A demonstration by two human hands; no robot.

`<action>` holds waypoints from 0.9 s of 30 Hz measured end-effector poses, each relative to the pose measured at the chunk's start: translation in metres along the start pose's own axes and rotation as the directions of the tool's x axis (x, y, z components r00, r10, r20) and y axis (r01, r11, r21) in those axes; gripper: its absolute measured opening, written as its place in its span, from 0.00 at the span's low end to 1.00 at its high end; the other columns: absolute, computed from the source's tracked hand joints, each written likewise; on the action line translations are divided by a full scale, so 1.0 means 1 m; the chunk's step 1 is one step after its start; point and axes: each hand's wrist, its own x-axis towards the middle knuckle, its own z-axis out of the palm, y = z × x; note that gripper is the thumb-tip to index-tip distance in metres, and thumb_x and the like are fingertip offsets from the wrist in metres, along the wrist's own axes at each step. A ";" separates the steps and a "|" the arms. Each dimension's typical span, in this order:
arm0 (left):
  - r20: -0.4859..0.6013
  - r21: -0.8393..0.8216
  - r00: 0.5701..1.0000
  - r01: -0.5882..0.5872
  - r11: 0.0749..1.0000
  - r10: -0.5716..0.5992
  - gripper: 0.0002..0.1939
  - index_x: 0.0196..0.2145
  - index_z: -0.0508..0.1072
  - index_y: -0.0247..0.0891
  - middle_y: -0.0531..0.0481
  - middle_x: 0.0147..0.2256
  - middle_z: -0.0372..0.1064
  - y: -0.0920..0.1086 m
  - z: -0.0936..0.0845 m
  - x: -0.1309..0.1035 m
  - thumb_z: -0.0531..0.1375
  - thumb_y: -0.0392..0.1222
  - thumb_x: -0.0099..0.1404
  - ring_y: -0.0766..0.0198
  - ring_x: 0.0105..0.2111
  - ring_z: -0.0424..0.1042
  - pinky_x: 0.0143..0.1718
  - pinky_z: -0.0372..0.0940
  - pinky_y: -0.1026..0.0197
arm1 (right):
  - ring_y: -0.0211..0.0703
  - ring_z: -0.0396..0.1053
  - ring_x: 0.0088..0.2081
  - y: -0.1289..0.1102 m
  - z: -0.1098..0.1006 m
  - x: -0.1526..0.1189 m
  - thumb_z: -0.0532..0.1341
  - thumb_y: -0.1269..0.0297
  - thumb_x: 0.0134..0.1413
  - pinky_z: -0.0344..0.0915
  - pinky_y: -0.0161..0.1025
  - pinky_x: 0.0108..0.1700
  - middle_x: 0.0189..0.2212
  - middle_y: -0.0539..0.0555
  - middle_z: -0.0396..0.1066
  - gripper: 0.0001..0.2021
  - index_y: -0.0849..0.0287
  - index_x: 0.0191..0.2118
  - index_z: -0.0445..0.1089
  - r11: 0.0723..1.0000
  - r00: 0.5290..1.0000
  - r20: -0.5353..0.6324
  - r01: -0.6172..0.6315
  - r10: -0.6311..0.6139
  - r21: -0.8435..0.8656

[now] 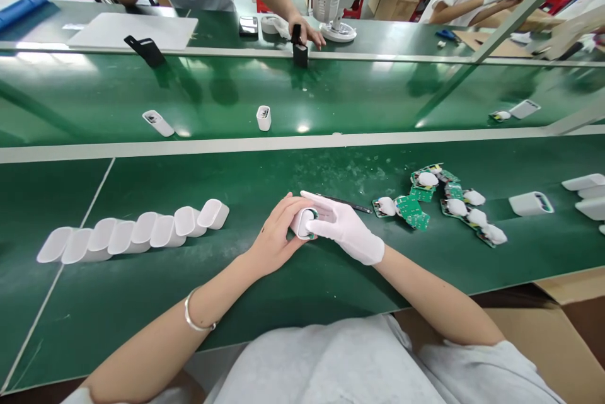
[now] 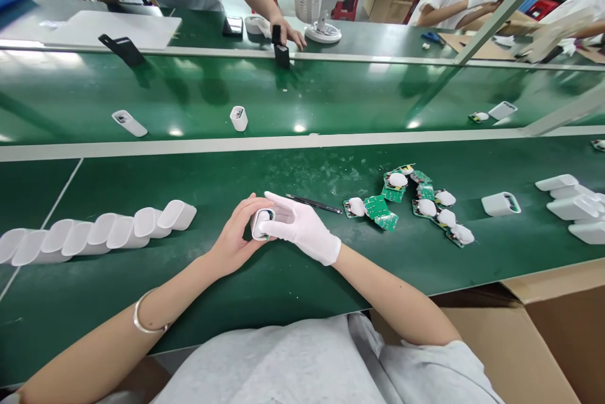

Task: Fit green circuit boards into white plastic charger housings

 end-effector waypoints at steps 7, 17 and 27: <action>0.091 -0.062 0.988 0.132 0.989 -0.126 0.23 0.55 0.60 0.44 0.46 0.52 0.65 0.001 -0.003 0.004 0.59 0.43 0.63 0.56 0.54 0.62 0.61 0.51 0.44 | 0.47 0.71 0.43 -0.010 -0.013 -0.003 0.61 0.51 0.51 0.69 0.45 0.45 0.42 0.57 0.74 0.26 0.60 0.53 0.67 0.830 0.971 -0.126 0.102 -0.202 -0.548; 0.160 -0.155 0.891 0.447 0.881 -0.424 0.32 0.62 0.51 0.42 0.47 0.54 0.66 -0.009 -0.001 0.004 0.57 0.38 0.62 0.59 0.55 0.64 0.59 0.55 0.53 | 0.43 0.70 0.38 -0.008 -0.050 0.005 0.57 0.65 0.59 0.63 0.39 0.38 0.37 0.52 0.75 0.08 0.53 0.41 0.73 0.270 0.913 -0.159 -0.057 -0.375 -0.961; 0.142 -0.186 0.898 0.438 0.879 -0.417 0.34 0.63 0.51 0.40 0.47 0.52 0.69 -0.010 -0.001 0.005 0.57 0.39 0.61 0.60 0.52 0.67 0.57 0.58 0.54 | 0.37 0.67 0.36 -0.013 -0.039 -0.003 0.57 0.74 0.57 0.44 0.46 0.49 0.35 0.47 0.76 0.13 0.49 0.43 0.72 -0.088 0.813 0.157 0.130 -0.560 -0.988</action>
